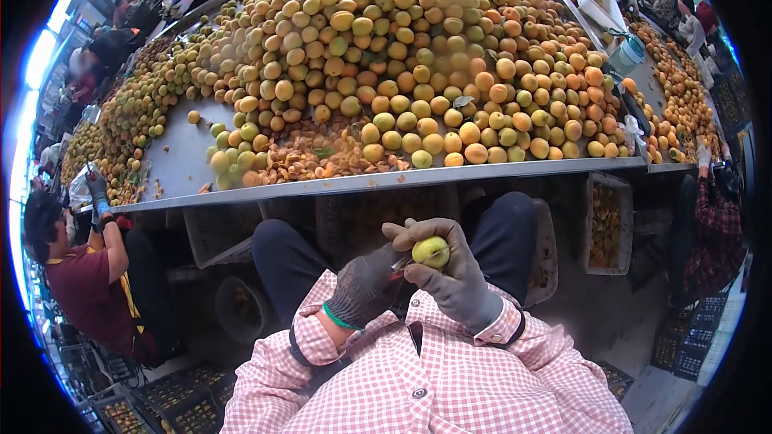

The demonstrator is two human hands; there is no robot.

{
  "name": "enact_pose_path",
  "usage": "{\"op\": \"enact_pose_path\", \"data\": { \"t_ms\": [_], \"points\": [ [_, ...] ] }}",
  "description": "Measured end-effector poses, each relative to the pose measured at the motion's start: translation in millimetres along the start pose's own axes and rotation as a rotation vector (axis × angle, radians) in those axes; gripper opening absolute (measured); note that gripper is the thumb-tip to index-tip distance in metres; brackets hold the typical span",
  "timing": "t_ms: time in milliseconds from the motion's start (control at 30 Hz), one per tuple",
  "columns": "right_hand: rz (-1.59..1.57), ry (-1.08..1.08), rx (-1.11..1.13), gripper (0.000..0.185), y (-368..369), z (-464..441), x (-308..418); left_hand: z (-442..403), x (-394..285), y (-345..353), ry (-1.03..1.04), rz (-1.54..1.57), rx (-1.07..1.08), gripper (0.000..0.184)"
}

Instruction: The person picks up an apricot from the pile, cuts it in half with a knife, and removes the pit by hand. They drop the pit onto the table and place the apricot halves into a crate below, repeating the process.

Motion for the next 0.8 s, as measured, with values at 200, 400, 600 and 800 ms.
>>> {"op": "enact_pose_path", "data": {
  "t_ms": [200, 400, 600, 800],
  "points": [
    [0.020, 0.188, -0.052, 0.043, -21.6, -7.8, -19.2, -8.8, 23.8, 13.8, -0.144, -0.028, 0.031, 0.033],
    [-0.130, 0.024, -0.031, 0.053, -18.9, -14.7, -7.3, -20.9, 10.3, 24.4, -0.127, 0.234, 0.090, 0.037],
    [0.095, 0.165, -0.081, 0.060, -29.3, -16.8, -2.4, -22.3, 29.3, 15.4, -0.243, 0.077, 0.180, 0.043],
    [-0.303, 0.105, -0.188, 0.061, -23.8, -15.3, -22.8, -20.3, 16.8, 17.6, -0.202, 0.173, -0.037, 0.046]
  ]
}}
Point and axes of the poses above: each hand's wrist, its own z-axis away from the middle knuckle, its own y-axis out of the palm, x = y × z, the point moved 10 cm from there along -z, towards the middle knuckle, and after that the axes turned 1 degree about y, right-handed, at the moved point
